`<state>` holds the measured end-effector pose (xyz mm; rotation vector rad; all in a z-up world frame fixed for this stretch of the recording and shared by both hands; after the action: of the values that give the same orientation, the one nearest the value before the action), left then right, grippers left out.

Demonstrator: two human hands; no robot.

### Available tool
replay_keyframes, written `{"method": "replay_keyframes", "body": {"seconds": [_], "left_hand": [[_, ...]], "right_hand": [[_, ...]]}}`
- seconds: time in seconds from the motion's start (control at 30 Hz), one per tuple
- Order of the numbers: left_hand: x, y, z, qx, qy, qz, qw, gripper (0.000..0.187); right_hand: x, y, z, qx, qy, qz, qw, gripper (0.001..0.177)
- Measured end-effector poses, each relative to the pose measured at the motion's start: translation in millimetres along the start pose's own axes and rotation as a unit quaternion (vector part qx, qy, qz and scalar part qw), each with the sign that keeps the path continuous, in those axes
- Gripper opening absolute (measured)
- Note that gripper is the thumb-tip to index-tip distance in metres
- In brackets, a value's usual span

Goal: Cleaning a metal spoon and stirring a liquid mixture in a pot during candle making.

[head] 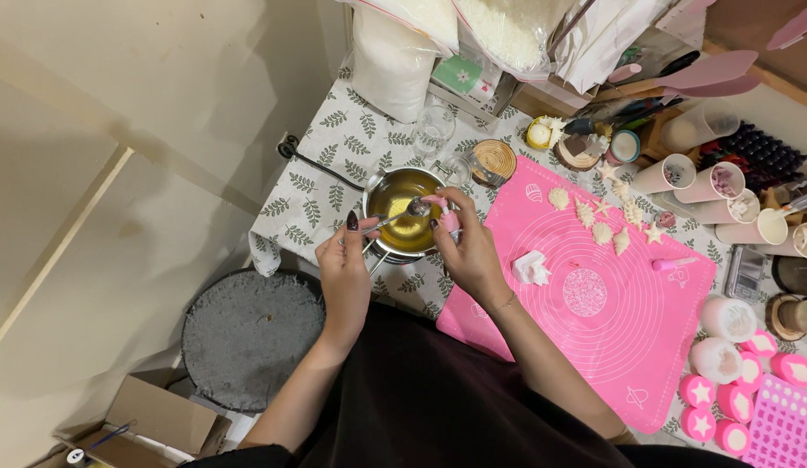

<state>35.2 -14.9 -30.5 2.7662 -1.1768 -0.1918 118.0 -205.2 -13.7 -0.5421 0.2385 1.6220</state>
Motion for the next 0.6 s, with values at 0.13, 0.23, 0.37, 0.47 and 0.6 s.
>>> {"method": "replay_keyframes", "body": {"seconds": [0.13,0.23,0.37,0.47,0.6], "left_hand": [[-4,-6,-1,0.015,-0.033,0.0,0.999,0.046],[-4,-10,-11,0.087,-0.079,0.006,0.993,0.044],[-5,-12,-14,0.11,-0.162,0.01,0.981,0.039],[-1,-11,-25,0.19,-0.206,0.019,0.96,0.034],[9,-8,-41,0.335,-0.252,0.022,0.908,0.023]], "right_hand": [[-13,4,-11,-0.013,-0.085,0.005,0.996,0.053],[-37,10,-36,0.101,-0.094,-0.011,0.99,0.06],[-70,26,-51,0.129,-0.117,-0.067,0.982,0.062],[-84,40,-58,0.167,-0.137,-0.098,0.971,0.062],[-92,52,-69,0.203,-0.144,-0.118,0.961,0.061]]}}
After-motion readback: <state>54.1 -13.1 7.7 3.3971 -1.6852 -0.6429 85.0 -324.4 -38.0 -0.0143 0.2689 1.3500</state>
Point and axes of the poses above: each hand's wrist, its own y-axis away from the middle knuckle, its own x-axis out of the palm, z = x × y, the point moved 8 cm from there along -y, towards the middle knuckle, and after that the axes turned 14 degrees about -z, right-handed, at the moved point
